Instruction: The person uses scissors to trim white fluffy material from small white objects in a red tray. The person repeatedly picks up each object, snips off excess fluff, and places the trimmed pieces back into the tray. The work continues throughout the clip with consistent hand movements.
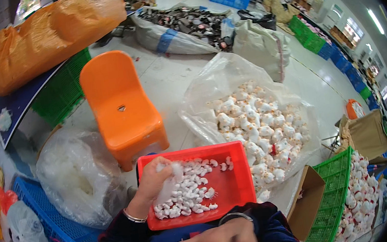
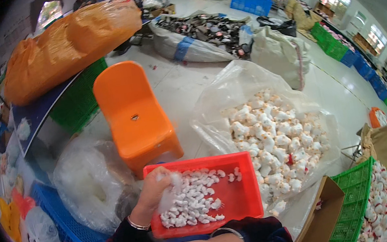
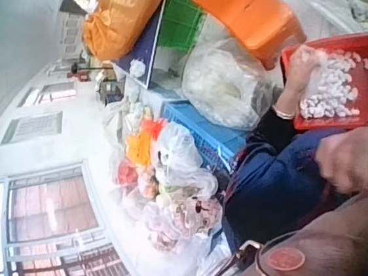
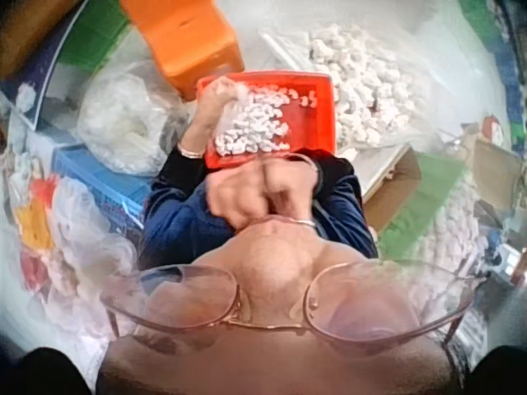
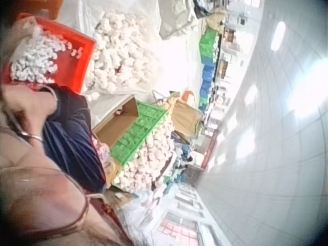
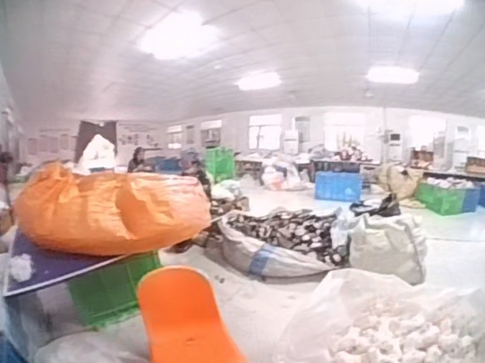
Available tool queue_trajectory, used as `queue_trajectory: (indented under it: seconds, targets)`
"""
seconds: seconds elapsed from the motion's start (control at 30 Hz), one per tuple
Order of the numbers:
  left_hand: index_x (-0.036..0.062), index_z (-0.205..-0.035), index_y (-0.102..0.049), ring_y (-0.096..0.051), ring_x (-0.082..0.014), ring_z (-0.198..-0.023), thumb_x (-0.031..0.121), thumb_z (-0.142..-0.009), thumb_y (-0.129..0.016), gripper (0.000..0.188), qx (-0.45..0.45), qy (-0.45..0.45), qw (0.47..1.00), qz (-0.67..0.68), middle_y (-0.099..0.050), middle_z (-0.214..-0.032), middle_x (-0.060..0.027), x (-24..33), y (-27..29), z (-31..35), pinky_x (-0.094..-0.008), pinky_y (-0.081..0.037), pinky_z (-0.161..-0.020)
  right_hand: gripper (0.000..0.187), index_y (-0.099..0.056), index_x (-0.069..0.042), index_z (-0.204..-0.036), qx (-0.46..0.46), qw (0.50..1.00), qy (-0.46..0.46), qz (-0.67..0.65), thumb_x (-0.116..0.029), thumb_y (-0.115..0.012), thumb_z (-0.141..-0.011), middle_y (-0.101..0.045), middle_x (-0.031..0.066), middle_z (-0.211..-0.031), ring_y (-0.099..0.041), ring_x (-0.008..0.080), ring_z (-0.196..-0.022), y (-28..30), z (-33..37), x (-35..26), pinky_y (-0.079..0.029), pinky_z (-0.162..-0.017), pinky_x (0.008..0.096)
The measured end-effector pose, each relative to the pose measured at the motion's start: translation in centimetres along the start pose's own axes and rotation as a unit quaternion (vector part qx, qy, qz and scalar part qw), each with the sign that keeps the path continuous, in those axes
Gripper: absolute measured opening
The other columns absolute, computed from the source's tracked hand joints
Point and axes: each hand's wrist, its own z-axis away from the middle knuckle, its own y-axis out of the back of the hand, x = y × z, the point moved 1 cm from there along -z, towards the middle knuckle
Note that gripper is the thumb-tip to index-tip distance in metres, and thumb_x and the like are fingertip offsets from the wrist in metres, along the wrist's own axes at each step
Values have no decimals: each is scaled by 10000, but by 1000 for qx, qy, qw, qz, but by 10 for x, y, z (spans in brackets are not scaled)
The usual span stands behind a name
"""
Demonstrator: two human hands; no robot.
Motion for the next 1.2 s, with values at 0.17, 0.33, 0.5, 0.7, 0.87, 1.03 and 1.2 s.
queue_trajectory:
  seconds: [0.17,0.33,0.5,0.7,0.87,1.03,1.2]
  targets:
    - [70,-1010,-637,-644,-93,-797,67,-934,-647,77,5,-17,997,72,-685,-913,-19,-3,2,-4,-251,-530,-716,499,-655,-86,-1001,117,941,-287,136,-513,-837,-817,-584,121,-1052,-540,278,-1024,3,20,-4,-430,-910,432]
    - [49,-1048,-643,-648,-87,-827,75,-962,-648,90,1,9,1000,22,-691,-938,-20,8,-7,4,-247,-533,-735,715,-611,3,-1075,405,764,-500,55,-697,-594,-928,-661,61,-918,-630,171,-847,2,72,-47,-493,-792,304]
    - [45,-1052,-645,-624,-58,-785,90,-964,-660,99,-28,26,998,42,-676,-911,-1,0,-12,6,-224,-518,-708,279,-590,-22,-1151,526,728,-412,154,-268,-613,-1020,-703,101,-991,-684,198,-911,-6,132,-71,-511,-825,309]
    - [59,-1048,-645,-616,-60,-708,96,-974,-659,83,-55,70,994,58,-681,-899,-20,-5,-17,4,-214,-503,-622,369,-625,-12,-1197,621,670,-376,156,-177,-776,-903,-701,95,-966,-529,73,-693,-1,188,-87,-404,-586,214]
    - [57,-1040,-648,-620,-62,-723,113,-973,-675,91,-55,72,995,49,-678,-900,-19,-8,-20,3,-218,-510,-644,414,-652,19,-1134,474,513,-613,371,-186,-843,-828,-687,119,-896,-613,197,-688,8,189,-88,-489,-617,315]
    - [53,-1036,-659,-622,-59,-785,113,-967,-687,96,-48,69,996,21,-663,-966,-11,-15,-17,2,-224,-515,-688,519,-673,-25,-1204,308,369,-595,644,-253,-859,-776,-668,149,-863,-662,355,-784,10,190,-93,-537,-732,417]
    - [41,-1042,-674,-607,-46,-816,111,-966,-689,105,-41,34,998,-22,-651,-971,13,-19,-21,3,-213,-504,-721,508,-691,-34,-1152,305,417,-668,536,-297,-863,-753,-641,152,-959,-645,349,-967,17,167,-109,-519,-803,418]
